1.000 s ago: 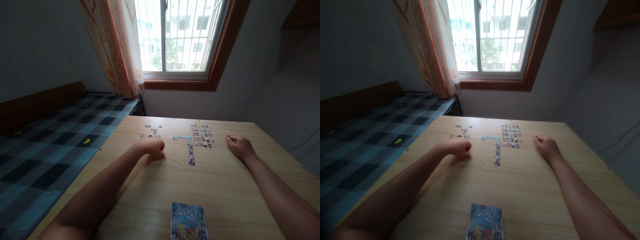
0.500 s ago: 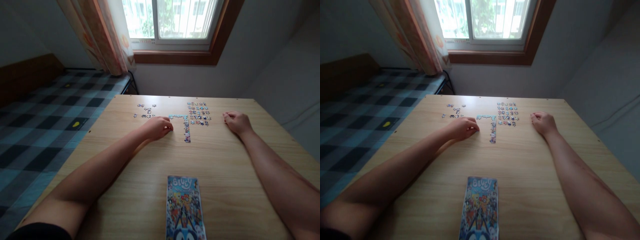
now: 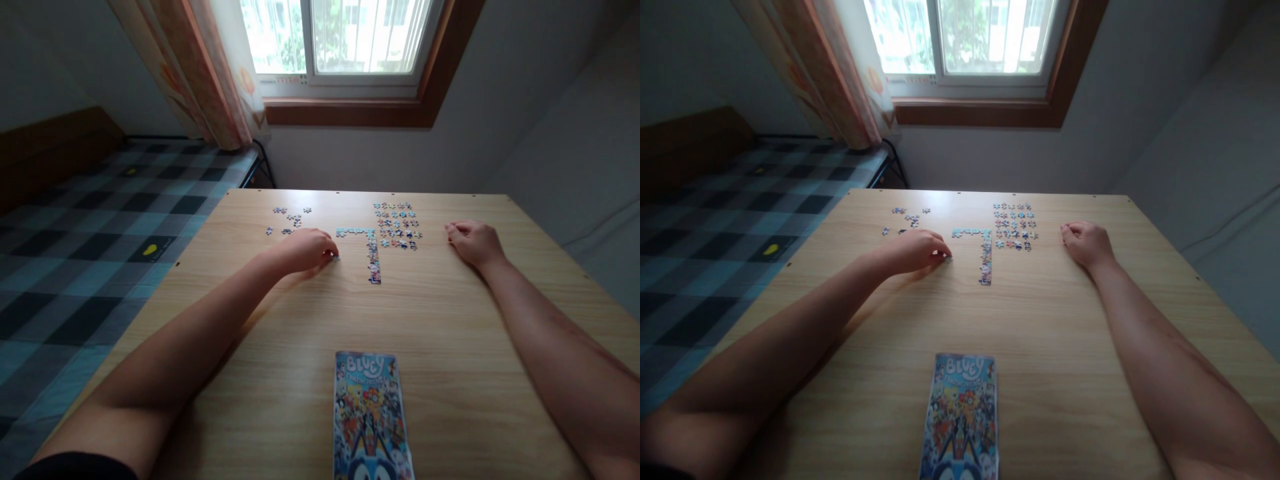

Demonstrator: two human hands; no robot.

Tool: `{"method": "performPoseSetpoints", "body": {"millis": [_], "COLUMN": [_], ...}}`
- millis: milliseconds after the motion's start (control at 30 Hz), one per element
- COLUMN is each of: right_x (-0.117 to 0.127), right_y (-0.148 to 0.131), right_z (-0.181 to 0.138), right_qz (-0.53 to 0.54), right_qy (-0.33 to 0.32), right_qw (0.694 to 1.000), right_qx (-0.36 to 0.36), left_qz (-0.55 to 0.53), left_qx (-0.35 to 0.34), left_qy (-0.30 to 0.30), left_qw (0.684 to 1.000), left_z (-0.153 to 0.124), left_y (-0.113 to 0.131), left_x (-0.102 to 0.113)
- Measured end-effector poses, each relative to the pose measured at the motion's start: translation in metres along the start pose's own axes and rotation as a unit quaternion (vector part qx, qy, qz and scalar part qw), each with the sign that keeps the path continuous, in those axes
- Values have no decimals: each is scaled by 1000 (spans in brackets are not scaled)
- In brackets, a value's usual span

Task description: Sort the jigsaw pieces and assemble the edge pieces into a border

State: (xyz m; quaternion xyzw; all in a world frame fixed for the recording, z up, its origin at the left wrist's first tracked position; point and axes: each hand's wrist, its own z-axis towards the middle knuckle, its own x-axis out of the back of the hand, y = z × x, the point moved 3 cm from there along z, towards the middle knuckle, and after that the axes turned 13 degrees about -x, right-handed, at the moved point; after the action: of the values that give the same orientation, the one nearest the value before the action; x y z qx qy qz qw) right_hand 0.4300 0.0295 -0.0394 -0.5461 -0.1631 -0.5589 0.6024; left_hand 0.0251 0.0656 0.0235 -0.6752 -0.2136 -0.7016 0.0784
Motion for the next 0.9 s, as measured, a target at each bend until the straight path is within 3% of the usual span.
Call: {"method": "performPoseSetpoints", "body": {"millis": [900], "right_x": [-8], "right_y": [-10], "right_z": [-2], "right_qz": [7], "right_qy": [-19], "right_qw": [1000], "right_qx": [9], "left_qz": [-35], "left_qx": [46], "left_qy": [12], "left_qw": [998], "left_z": [-5], "left_y": [-2], "left_x": [1]}}
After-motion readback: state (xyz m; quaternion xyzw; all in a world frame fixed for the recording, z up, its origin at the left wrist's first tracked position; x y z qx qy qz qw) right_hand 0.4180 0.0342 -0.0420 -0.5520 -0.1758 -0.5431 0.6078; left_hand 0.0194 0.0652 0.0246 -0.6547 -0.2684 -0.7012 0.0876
